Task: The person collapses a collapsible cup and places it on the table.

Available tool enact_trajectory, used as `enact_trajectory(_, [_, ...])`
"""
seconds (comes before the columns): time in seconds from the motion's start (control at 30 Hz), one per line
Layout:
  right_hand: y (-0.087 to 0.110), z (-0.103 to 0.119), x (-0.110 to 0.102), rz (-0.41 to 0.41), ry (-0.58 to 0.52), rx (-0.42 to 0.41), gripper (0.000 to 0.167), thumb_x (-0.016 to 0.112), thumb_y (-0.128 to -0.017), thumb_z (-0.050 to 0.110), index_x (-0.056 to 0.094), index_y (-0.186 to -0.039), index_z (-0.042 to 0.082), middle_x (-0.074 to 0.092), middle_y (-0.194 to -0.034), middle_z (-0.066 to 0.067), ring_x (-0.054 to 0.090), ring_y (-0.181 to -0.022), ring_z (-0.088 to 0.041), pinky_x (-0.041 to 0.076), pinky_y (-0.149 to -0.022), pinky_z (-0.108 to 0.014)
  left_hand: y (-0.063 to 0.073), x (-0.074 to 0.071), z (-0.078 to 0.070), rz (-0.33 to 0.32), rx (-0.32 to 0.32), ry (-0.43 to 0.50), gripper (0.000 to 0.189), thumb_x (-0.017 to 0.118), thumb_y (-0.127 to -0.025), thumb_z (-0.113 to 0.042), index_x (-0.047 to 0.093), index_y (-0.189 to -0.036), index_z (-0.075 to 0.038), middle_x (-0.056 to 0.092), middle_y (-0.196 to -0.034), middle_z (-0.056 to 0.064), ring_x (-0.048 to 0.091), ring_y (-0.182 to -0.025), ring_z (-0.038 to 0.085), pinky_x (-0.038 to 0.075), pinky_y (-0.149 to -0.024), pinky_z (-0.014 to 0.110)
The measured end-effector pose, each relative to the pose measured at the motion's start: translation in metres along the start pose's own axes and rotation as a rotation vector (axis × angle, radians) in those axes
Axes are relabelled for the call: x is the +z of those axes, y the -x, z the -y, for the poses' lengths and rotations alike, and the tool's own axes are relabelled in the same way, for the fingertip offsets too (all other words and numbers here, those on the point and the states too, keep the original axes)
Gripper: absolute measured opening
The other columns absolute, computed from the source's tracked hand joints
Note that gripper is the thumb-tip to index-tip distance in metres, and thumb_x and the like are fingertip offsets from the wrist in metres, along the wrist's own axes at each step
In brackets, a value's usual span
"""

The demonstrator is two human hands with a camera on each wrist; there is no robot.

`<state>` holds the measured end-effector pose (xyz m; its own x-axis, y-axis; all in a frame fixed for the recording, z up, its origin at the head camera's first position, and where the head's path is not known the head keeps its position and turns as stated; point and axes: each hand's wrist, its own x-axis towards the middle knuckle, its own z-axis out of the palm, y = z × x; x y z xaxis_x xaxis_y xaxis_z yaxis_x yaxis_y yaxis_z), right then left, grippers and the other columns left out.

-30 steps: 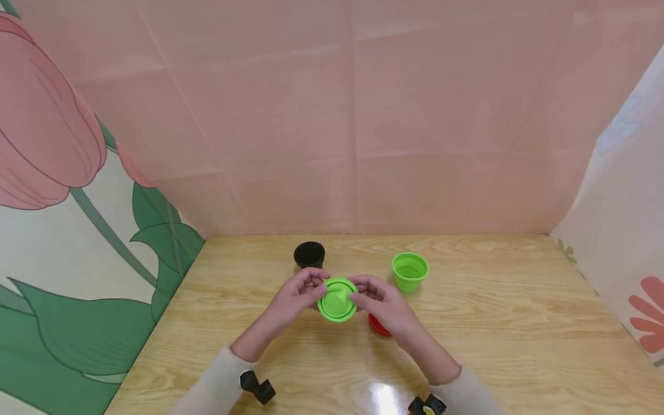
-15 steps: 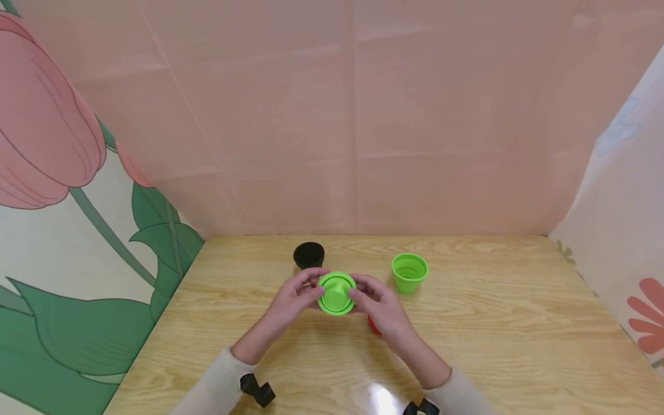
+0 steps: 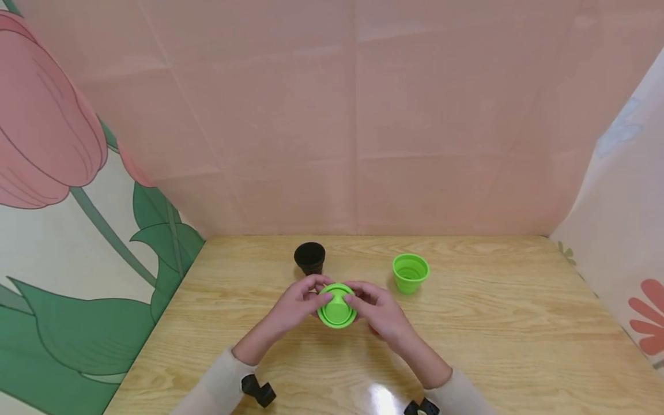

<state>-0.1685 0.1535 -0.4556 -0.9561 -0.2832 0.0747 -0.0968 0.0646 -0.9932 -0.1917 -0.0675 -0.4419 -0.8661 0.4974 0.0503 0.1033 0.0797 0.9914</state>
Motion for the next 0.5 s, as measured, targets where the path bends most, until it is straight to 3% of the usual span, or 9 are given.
enact_trajectory(0.27, [-0.0003, 0.0001, -0.0021, -0.010, 0.052, 0.055, 0.040, 0.066, -0.100, 0.020, 0.062, -0.132, -0.003, 0.069, -0.111, -0.011, 0.064, -0.090, -0.014, 0.057, -0.076, -0.029, 0.0003, -0.0005, 0.0018, 0.005, -0.011, -0.018, 0.034, 0.066, -0.100, -0.021, 0.062, -0.129, -0.004, 0.061, -0.104, 0.007, 0.068, -0.084, 0.014, 0.063, -0.070, 0.036])
enact_trajectory(0.5, [-0.0003, 0.0003, -0.0007, -0.037, 0.128, 0.050, 0.037, 0.069, -0.098, 0.021, 0.066, -0.126, -0.002, 0.070, -0.112, -0.016, 0.066, -0.094, -0.015, 0.058, -0.078, -0.031, 0.0012, -0.0012, 0.0031, 0.008, -0.024, -0.067, 0.033, 0.067, -0.100, -0.021, 0.062, -0.127, -0.004, 0.065, -0.107, 0.008, 0.068, -0.086, 0.014, 0.063, -0.073, 0.040])
